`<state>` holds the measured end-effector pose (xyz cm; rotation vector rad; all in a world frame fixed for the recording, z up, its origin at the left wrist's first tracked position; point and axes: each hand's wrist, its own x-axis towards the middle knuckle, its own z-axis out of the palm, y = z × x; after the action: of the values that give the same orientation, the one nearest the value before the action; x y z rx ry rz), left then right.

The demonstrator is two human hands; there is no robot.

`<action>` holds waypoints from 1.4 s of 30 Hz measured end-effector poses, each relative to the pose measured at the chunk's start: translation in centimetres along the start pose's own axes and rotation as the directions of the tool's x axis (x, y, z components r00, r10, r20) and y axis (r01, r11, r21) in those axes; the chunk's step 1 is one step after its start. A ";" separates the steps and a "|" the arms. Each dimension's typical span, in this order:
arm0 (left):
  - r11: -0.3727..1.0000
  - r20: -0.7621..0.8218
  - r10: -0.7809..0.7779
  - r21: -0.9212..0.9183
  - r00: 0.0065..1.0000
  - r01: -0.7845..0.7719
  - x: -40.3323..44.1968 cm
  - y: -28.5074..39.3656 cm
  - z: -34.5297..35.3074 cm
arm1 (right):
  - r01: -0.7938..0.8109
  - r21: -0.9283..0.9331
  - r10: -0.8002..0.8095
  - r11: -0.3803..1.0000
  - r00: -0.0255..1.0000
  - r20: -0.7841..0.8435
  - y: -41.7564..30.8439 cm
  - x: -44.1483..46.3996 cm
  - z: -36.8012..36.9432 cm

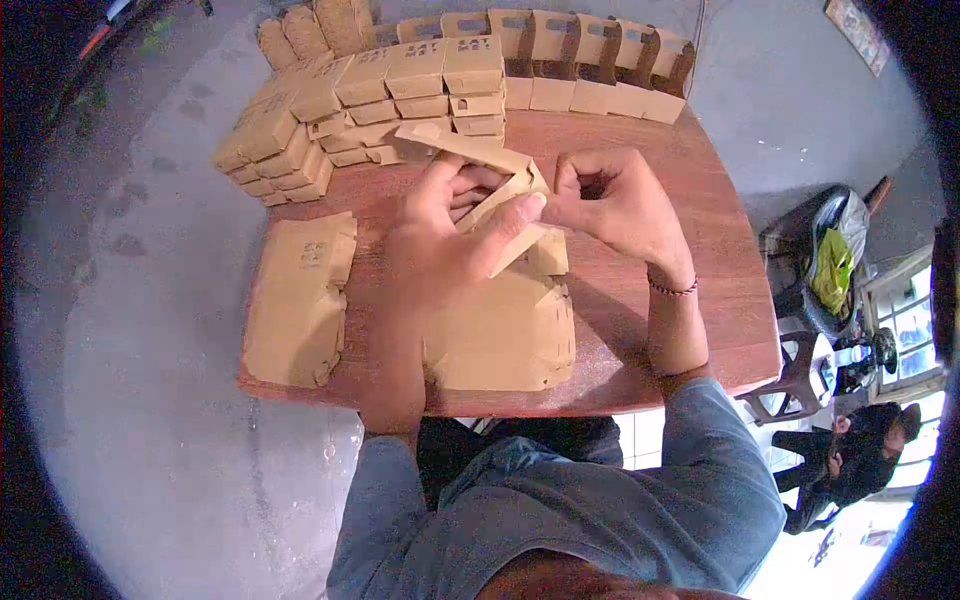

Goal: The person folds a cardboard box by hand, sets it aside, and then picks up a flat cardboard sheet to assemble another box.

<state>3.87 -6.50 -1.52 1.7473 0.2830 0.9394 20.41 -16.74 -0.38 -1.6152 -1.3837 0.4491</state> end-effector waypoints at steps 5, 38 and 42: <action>0.914 0.235 -0.209 -0.298 0.949 0.275 1.7 -1.4 -0.6 | 0.097 -0.156 -0.107 0.983 0.993 -0.058 -0.4 -0.7 -0.1; 0.847 -0.027 0.051 0.530 0.998 -0.029 0.5 -2.3 -0.9 | 0.311 -0.443 -0.285 0.841 0.950 0.126 -0.8 -0.7 -0.1; 0.763 0.067 0.388 0.537 0.919 -0.360 0.8 -4.0 -2.9 | 0.413 -0.377 -0.389 0.829 0.910 0.143 -0.3 -0.4 0.3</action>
<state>3.31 -2.39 -4.43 2.3681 0.2472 1.2801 19.88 -17.03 -0.45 -1.5674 -1.9013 -0.0474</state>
